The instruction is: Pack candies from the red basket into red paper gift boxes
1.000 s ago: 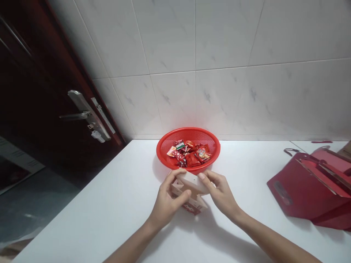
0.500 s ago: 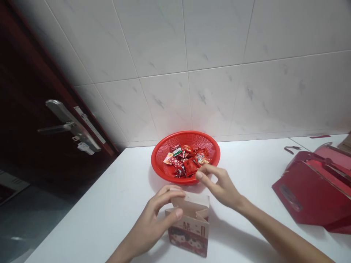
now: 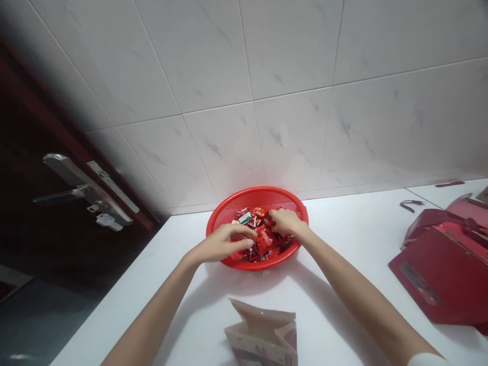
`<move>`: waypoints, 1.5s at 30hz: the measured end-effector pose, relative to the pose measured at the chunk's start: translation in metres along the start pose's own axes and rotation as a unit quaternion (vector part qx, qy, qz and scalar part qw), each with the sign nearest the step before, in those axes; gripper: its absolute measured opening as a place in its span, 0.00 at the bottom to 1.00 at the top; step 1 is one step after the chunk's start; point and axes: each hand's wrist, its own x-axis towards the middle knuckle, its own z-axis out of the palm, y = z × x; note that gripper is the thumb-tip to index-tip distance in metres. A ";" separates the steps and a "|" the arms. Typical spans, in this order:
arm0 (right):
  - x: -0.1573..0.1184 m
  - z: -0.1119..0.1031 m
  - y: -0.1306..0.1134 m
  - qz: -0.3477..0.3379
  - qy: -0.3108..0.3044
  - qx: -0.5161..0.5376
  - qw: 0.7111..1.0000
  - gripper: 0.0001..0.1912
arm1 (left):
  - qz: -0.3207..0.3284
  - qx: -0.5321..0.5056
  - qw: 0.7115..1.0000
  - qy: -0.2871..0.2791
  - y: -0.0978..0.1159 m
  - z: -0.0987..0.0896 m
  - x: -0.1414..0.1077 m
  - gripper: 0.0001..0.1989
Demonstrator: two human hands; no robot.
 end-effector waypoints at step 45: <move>0.023 0.013 0.041 -0.046 0.091 0.267 0.958 0.26 | -0.105 0.255 0.947 -0.167 -0.067 -0.002 0.125 0.23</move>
